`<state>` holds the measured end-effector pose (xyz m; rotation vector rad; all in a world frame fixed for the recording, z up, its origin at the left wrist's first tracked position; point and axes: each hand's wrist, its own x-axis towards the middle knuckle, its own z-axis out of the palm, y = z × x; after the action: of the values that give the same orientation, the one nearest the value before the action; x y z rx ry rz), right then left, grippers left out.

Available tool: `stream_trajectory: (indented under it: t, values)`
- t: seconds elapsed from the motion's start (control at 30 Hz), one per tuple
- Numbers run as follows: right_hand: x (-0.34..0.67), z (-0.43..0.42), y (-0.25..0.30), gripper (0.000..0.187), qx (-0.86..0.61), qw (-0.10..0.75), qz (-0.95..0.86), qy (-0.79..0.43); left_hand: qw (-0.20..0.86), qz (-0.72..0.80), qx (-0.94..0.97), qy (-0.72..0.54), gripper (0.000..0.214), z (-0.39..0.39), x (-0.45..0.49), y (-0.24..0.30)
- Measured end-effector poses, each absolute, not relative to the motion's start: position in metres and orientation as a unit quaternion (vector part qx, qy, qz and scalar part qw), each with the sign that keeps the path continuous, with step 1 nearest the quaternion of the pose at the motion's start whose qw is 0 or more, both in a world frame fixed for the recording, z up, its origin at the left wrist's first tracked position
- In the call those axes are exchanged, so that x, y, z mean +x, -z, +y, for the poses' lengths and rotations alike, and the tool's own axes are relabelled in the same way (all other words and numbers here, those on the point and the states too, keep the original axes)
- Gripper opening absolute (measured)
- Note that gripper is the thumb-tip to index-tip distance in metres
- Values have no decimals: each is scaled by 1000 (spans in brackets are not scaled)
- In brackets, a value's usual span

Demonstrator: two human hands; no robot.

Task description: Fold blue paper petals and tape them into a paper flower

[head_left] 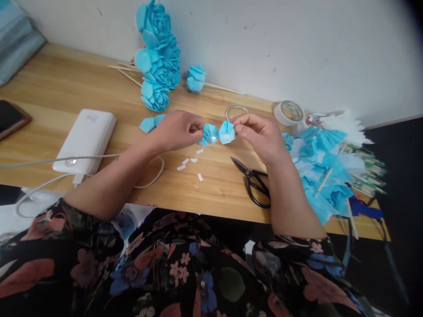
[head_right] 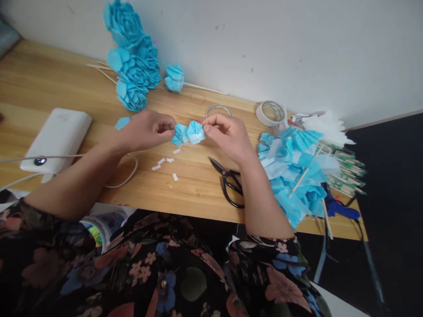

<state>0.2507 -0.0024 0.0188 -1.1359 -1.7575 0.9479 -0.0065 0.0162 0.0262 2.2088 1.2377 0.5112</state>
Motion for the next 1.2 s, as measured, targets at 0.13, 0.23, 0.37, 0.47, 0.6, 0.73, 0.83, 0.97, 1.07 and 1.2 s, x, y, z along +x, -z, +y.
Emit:
stream_trajectory:
  t: [0.13,0.23,0.37,0.47,0.6,0.73,0.83,0.97,1.07,1.2]
  values:
    - [248,-3,-18,17,-457,394,-703,-377,270,447,831,-191,13,15,-6,-26]
    - [246,-3,-17,14,-465,384,-701,-379,262,445,834,-193,12,15,-5,-26]
    - [245,-4,-16,12,-469,375,-704,-378,255,450,837,-179,12,16,-5,-25]
    - [245,-4,-16,12,-475,367,-707,-374,255,450,840,-164,12,16,-4,-26]
    - [243,-4,-14,14,-480,362,-708,-370,262,451,840,-151,14,14,-3,-28]
    - [239,-3,-13,14,-486,370,-699,-373,269,449,839,-149,14,14,-3,-29]
    - [236,-3,-12,15,-494,375,-691,-373,271,449,838,-151,13,15,-3,-29]
    - [234,-3,-11,16,-503,376,-686,-369,273,443,840,-152,13,16,-3,-28]
    - [234,-4,-9,16,-505,382,-681,-368,276,445,838,-155,13,15,-3,-29]
    - [234,-4,-7,17,-505,382,-675,-378,278,451,833,-158,13,16,-3,-28]
